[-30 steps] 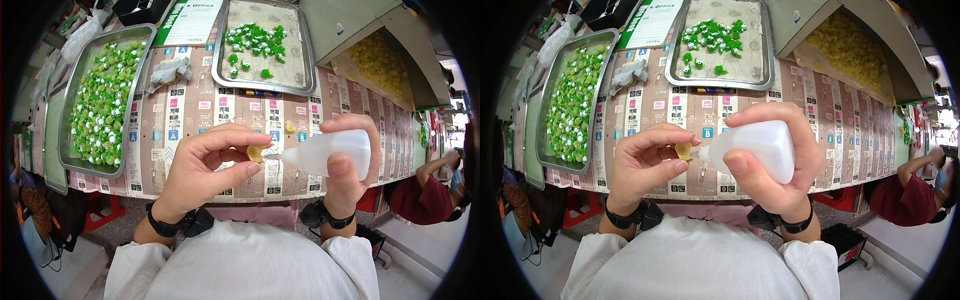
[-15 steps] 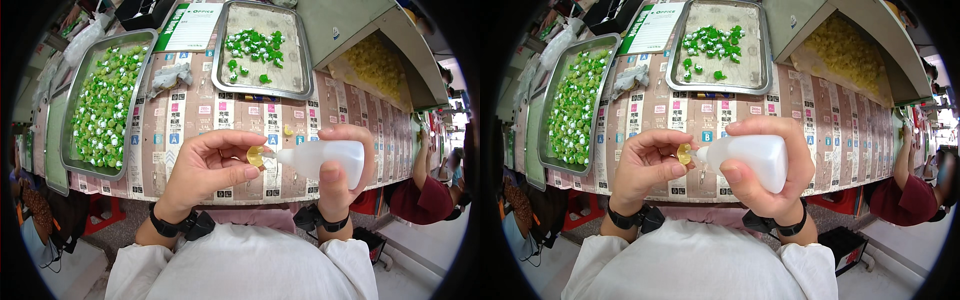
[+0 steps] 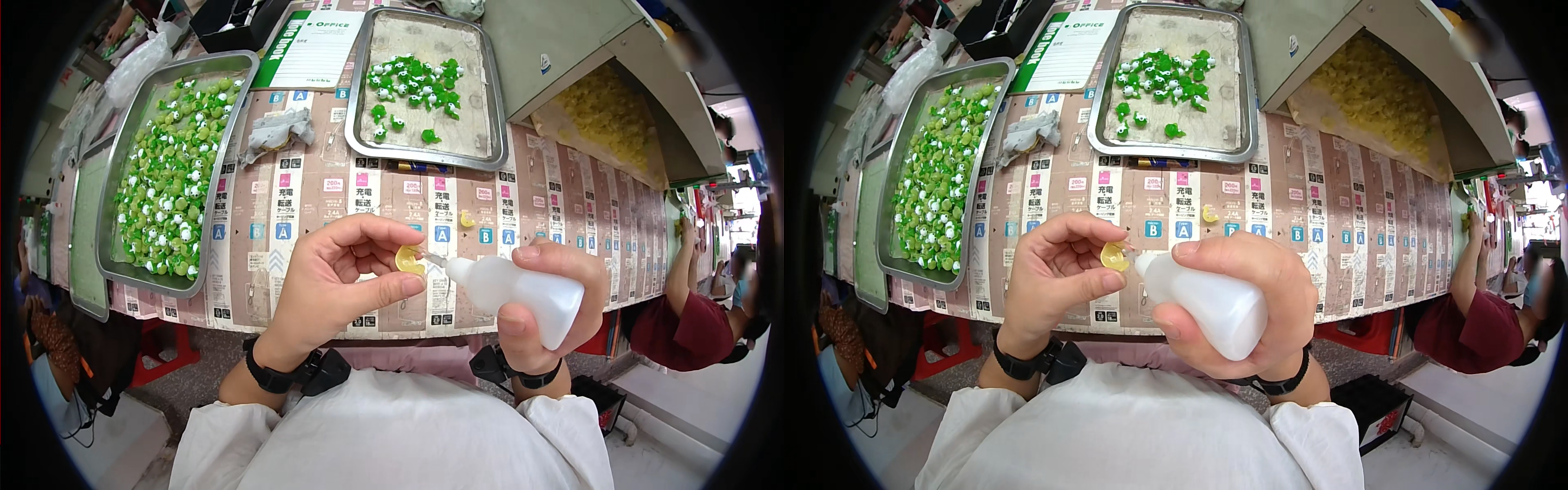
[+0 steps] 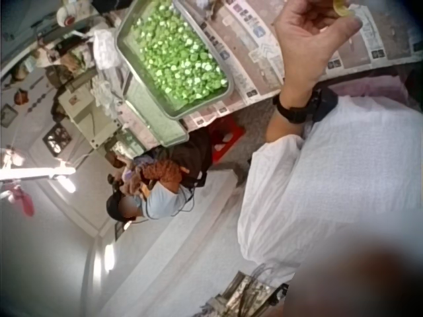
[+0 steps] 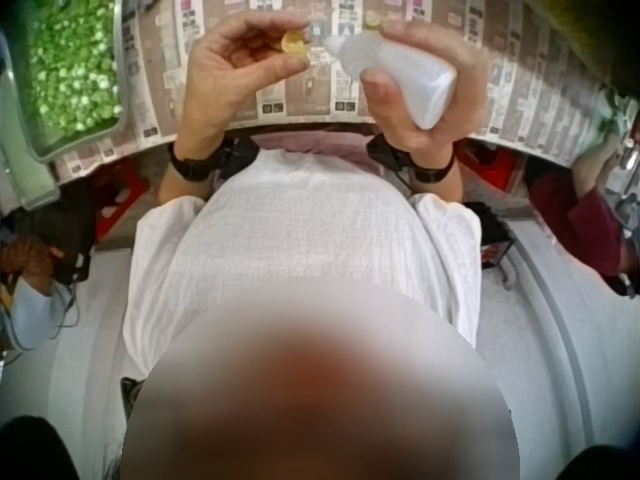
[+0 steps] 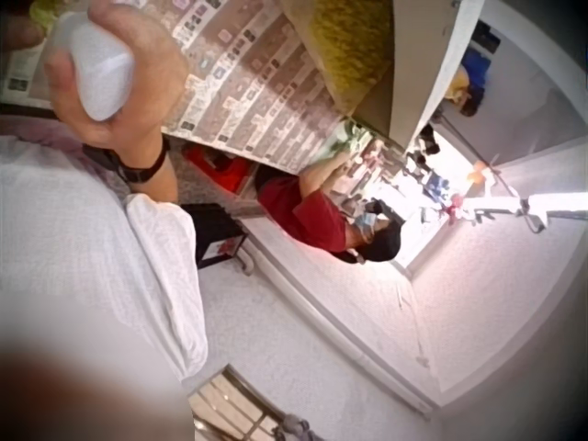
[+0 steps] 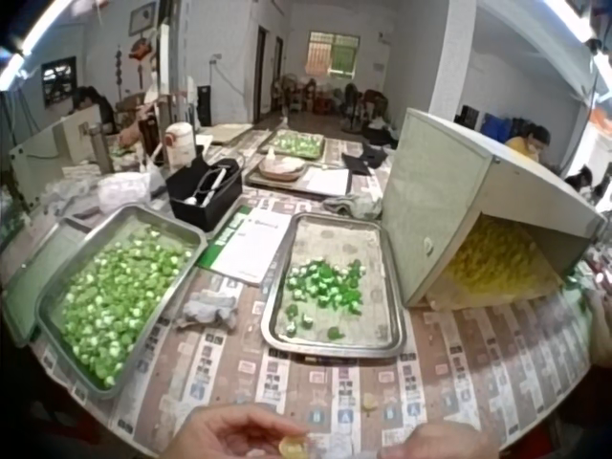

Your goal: Apply glue to small toy components and assemble them into a finished product.

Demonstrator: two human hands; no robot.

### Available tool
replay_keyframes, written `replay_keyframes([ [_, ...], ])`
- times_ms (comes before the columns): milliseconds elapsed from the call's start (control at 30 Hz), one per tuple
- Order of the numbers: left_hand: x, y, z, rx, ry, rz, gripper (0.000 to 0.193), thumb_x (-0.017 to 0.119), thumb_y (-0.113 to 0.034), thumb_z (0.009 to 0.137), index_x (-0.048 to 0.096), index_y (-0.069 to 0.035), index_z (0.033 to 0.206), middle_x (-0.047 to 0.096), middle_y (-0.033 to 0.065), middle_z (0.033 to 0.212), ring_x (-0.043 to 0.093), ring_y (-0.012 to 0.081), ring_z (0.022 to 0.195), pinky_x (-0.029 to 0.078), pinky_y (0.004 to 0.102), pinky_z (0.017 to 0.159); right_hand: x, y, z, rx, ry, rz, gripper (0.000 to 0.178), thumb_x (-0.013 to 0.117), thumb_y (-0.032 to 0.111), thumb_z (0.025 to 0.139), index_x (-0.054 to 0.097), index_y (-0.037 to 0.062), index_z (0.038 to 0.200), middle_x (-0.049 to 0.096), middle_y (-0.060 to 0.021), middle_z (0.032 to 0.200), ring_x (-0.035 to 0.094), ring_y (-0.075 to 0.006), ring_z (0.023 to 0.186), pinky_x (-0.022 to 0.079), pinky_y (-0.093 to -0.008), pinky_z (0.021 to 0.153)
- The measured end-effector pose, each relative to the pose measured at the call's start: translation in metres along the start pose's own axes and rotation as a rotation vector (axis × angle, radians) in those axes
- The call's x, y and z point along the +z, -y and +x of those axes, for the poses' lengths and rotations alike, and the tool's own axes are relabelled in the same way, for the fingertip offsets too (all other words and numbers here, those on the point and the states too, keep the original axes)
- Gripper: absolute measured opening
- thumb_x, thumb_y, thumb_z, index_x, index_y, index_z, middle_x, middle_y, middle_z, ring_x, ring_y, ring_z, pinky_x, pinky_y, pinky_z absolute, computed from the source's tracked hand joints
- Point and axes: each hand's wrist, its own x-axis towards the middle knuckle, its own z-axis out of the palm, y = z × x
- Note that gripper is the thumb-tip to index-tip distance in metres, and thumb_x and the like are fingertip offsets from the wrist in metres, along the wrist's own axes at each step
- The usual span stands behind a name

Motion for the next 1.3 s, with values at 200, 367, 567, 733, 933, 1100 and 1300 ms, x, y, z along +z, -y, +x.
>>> replay_keyframes([
  [200,-0.002,-0.001,-0.001,0.028,-0.011,0.03,0.034,0.069,0.004,0.073,0.057,0.002,0.105,0.061,0.0095,0.098,0.059,0.0103,0.083,0.05,0.0223,0.076,0.002,0.002,-0.005,0.049,-0.154,0.165,0.043,0.071,0.022,0.074,0.05,-0.0047,0.101,0.058,-0.0122,0.084,0.057,-0.0156,0.06,0.045,-0.0243,0.053],
  [367,-0.002,-0.005,0.0,-0.041,-0.031,-0.037,0.038,0.067,0.007,0.071,0.055,0.003,0.106,0.062,0.012,0.098,0.061,0.015,0.09,0.051,0.0256,0.079,0.002,-0.004,-0.007,0.097,-0.139,0.127,0.044,0.07,0.025,0.075,0.052,-0.0053,0.101,0.056,-0.0123,0.089,0.057,-0.0142,0.068,0.045,-0.0222,0.057],
  [567,-0.006,-0.004,-0.001,-0.002,0.039,-0.075,0.036,0.066,0.007,0.074,0.056,0.003,0.109,0.061,0.0137,0.102,0.06,0.0156,0.094,0.051,0.0247,0.081,0.001,-0.004,-0.003,0.061,-0.13,0.084,0.041,0.07,0.022,0.074,0.053,-0.0048,0.1,0.057,-0.0129,0.092,0.058,-0.0158,0.074,0.048,-0.0237,0.062],
  [733,-0.005,-0.004,-0.001,-0.009,0.031,-0.056,0.036,0.066,0.006,0.074,0.057,0.002,0.109,0.061,0.0136,0.102,0.06,0.0159,0.095,0.051,0.025,0.081,0.001,-0.004,-0.002,0.067,-0.114,0.086,0.039,0.07,0.02,0.074,0.054,-0.0049,0.099,0.057,-0.0132,0.092,0.059,-0.0165,0.075,0.048,-0.0241,0.063],
  [933,-0.004,-0.003,-0.002,0.053,0.047,-0.013,0.033,0.066,0.006,0.074,0.06,0.001,0.107,0.06,0.0098,0.103,0.059,0.0143,0.095,0.05,0.0245,0.083,0.0,-0.003,-0.003,0.061,-0.099,0.086,0.036,0.07,0.018,0.073,0.055,-0.0046,0.097,0.058,-0.0131,0.09,0.059,-0.0165,0.075,0.048,-0.0241,0.064],
  [1100,-0.004,-0.003,-0.001,0.04,0.044,-0.004,0.034,0.066,0.011,0.069,0.061,0.002,0.102,0.059,0.0111,0.101,0.058,0.0164,0.095,0.048,0.0248,0.081,-0.002,-0.002,-0.004,0.088,-0.079,0.089,0.035,0.07,0.016,0.073,0.055,-0.0045,0.097,0.058,-0.013,0.09,0.059,-0.0169,0.076,0.048,-0.0248,0.066],
  [1300,-0.007,-0.001,-0.002,0.081,0.057,0.018,0.033,0.066,0.009,0.071,0.062,0.0,0.102,0.059,0.0101,0.101,0.057,0.0142,0.092,0.049,0.0239,0.08,0.002,0.002,-0.012,0.228,-0.164,0.256,0.039,0.07,0.024,0.074,0.054,-0.0025,0.098,0.056,-0.0103,0.091,0.055,-0.014,0.075,0.045,-0.0238,0.066],
])
